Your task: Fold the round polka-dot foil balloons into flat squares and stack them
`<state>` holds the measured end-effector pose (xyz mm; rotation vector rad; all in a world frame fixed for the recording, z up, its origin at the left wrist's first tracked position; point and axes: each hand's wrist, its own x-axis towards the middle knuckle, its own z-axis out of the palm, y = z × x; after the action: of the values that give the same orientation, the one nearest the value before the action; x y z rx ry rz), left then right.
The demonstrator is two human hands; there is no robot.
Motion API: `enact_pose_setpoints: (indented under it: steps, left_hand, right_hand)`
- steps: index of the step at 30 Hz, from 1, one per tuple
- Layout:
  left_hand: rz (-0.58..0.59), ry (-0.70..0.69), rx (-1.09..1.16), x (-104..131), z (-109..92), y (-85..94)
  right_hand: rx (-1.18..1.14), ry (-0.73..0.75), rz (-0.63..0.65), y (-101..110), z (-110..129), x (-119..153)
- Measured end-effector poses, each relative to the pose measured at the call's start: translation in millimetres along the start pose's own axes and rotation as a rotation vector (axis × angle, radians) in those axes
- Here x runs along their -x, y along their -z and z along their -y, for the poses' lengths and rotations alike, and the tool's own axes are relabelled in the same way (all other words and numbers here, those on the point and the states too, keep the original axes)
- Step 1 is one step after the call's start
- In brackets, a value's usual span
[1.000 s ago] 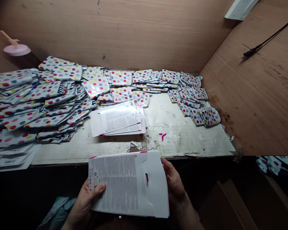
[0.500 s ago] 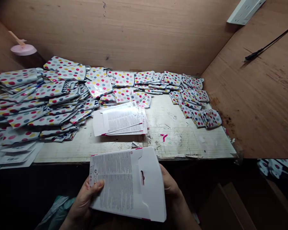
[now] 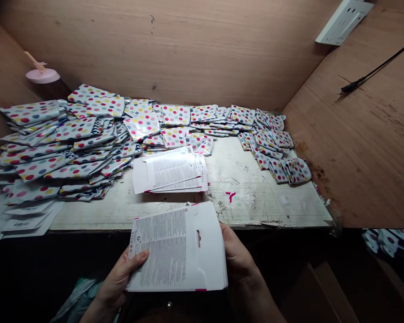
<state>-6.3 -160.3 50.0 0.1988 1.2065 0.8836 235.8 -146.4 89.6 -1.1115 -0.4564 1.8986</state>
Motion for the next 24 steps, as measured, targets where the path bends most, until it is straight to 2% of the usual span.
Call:
enact_pose_setpoints:
  steps: [4,6,8,11,13,15,17,20,21,24]
  left_hand:
    - [-0.034,-0.030,0.008,0.4,2.3,0.2]
    - [-0.051,-0.074,0.001,2.8,2.7,-0.2]
    - [-0.065,-0.110,-0.003,6.2,2.9,-0.8]
    - [-0.103,-0.157,-0.008,11.0,2.0,-2.4]
    - [-0.133,-0.184,-0.016,12.8,-0.4,-4.1]
    - [-0.163,-0.202,-0.027,13.4,-4.0,-6.2]
    - [-0.191,-0.228,-0.044,13.2,-7.4,-8.1]
    - [-0.214,-0.277,-0.067,12.5,-9.5,-9.2]
    - [-0.218,-0.287,-0.072,12.4,-9.2,-9.0]
    - [-0.236,-0.298,-0.086,12.2,-7.1,-7.4]
  right_hand:
    - [0.094,0.107,-0.071,-6.7,-3.3,5.0]
    - [0.182,0.197,-0.123,-2.2,-4.3,0.8]
    - [0.308,0.359,-0.264,14.0,-3.3,-11.6]
    - [0.621,0.681,-0.599,55.4,5.5,-37.7]
    - [0.856,0.801,-0.714,78.0,14.6,-48.4]
    - [0.933,0.764,-0.661,83.1,21.2,-47.3]
    - [0.826,0.598,-0.445,70.1,21.1,-36.4]
    - [0.557,0.315,-0.108,37.6,10.2,-17.3]
    - [0.465,0.250,-0.055,28.9,5.7,-13.7]
    - [0.220,0.136,-0.037,16.6,-3.9,-12.3]
